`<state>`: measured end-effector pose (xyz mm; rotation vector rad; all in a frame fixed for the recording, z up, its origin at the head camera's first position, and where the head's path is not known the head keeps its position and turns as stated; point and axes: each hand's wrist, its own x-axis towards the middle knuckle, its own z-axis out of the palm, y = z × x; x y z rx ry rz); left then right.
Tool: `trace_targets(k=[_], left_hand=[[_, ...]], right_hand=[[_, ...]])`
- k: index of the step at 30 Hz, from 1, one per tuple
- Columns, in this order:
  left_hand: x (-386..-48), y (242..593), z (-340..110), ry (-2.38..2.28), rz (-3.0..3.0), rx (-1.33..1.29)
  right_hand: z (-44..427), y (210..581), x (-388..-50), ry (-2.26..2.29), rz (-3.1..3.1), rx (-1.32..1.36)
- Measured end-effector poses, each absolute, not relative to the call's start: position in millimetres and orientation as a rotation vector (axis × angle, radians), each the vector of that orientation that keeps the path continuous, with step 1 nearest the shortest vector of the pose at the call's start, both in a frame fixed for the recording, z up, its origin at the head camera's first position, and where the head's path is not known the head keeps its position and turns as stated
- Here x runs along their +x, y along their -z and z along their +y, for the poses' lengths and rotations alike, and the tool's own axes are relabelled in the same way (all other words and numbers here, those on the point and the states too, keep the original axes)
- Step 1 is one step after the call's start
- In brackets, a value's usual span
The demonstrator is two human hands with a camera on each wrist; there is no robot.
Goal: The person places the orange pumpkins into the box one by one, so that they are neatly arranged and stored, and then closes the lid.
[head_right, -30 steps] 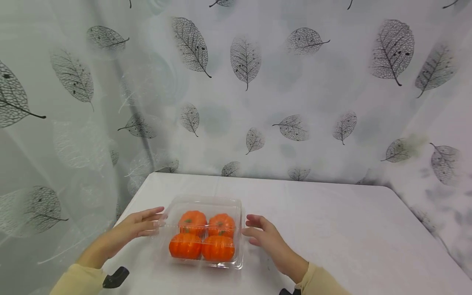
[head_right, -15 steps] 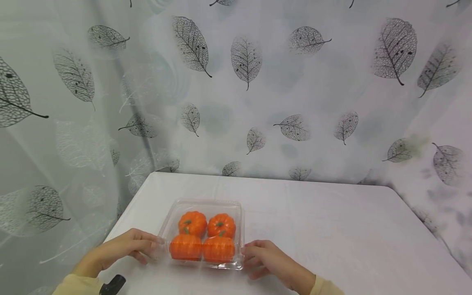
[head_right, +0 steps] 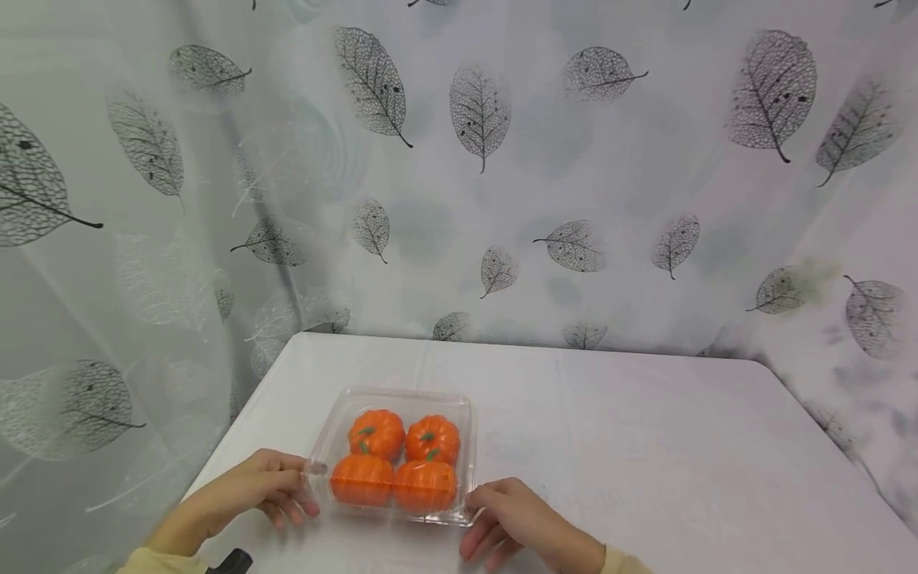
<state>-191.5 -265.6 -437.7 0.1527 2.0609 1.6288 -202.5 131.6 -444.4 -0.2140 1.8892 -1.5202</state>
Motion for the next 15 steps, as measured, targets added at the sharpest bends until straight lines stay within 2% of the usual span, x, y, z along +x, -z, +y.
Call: trace_targets(k=[15], left_hand=[[-191.0, 444.2, -267.6, -1.72, 2.007, 0.178]], right_hand=[[126.8, 446.0, -198.5, 1.563, 1.913, -0.209]])
